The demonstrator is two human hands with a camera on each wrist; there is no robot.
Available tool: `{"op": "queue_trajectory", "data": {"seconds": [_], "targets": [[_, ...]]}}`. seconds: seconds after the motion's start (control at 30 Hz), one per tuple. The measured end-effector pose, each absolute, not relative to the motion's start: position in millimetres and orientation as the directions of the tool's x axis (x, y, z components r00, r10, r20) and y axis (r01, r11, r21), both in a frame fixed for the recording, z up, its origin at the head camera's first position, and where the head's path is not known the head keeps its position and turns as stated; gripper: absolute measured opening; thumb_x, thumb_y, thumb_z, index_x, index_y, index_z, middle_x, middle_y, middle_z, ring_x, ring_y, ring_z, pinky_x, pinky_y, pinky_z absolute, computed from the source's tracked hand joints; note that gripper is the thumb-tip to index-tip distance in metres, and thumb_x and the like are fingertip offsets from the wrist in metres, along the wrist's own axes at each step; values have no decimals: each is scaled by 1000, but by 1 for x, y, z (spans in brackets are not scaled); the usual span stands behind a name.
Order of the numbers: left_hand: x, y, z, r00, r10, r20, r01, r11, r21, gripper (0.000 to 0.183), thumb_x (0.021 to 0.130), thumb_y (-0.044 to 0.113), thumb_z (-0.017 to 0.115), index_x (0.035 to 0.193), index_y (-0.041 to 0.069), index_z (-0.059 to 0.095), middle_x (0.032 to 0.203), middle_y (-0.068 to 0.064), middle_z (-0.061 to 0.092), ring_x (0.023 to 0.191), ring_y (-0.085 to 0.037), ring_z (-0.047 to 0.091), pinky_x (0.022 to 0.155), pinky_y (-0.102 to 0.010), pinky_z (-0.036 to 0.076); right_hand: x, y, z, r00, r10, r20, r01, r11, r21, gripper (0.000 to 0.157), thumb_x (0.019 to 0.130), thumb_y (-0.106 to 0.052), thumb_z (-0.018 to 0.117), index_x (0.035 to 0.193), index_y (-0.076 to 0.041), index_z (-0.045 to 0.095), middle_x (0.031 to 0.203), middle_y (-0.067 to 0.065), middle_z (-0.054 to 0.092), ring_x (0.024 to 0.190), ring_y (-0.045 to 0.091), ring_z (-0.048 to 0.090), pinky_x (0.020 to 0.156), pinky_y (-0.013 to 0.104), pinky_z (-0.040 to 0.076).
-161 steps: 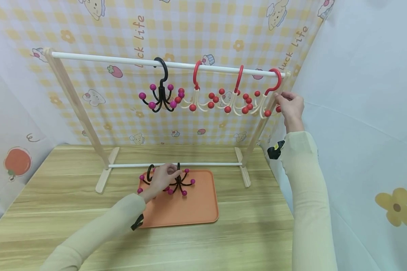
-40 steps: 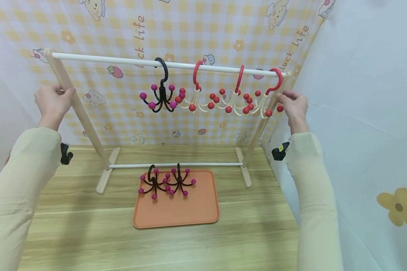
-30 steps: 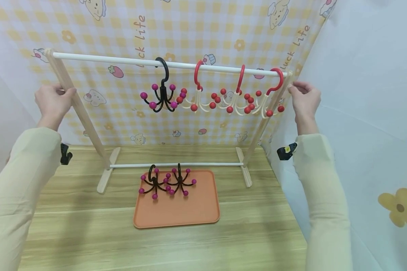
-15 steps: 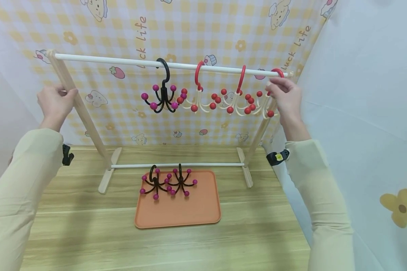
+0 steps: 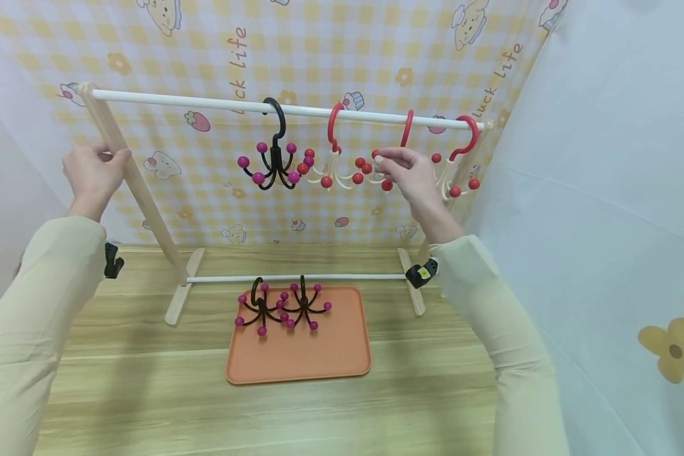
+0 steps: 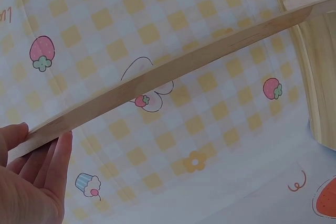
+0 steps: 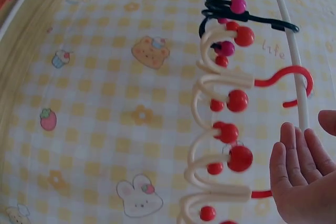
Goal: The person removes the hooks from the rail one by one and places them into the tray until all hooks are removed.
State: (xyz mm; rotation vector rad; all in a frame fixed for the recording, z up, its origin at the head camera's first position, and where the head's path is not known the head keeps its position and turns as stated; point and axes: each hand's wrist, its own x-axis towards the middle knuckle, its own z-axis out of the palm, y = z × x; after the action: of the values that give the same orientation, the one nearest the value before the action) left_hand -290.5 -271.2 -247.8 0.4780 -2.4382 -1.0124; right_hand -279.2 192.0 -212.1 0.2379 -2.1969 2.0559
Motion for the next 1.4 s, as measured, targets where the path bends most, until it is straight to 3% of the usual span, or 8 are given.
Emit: {"op": "queue_trajectory", "data": {"seconds": [0.37,0.9,1.1,1.4], "targets": [[-291,-271,-247,-839,-478,260,-150,662,734,41,89,32,45,117,4,57,111,-19,57,80,-18,53,51,-12,39,-290,153,-216,-984,-87,155,-165,113,-980,32,82,-14,63,110,1,57,102,11,61,89,19,59,84,29,42],[-291,-271,-248,-842,-463,276,-137,679,721,41,89,32,44,115,2,58,108,-19,57,94,-29,54,50,-12,36,-303,103,-206,-978,-155,139,-159,125,-979,29,86,-14,58,113,-2,57,107,11,59,93,22,57,82,29,43],[-292,-271,-248,-841,-465,277,-139,681,719,41,89,32,45,115,3,58,109,-19,57,87,-24,54,49,-11,37,-306,86,-206,-979,-157,133,-153,122,-981,31,85,-14,59,115,-3,56,105,9,60,92,21,58,79,27,45],[-290,-270,-247,-838,-467,280,-135,676,724,42,89,32,45,116,2,57,110,-20,57,95,-28,51,49,-11,36,-311,64,-202,-982,-136,131,-151,150,-977,32,85,-16,59,115,-7,57,104,5,61,91,18,58,77,24,45]]}}
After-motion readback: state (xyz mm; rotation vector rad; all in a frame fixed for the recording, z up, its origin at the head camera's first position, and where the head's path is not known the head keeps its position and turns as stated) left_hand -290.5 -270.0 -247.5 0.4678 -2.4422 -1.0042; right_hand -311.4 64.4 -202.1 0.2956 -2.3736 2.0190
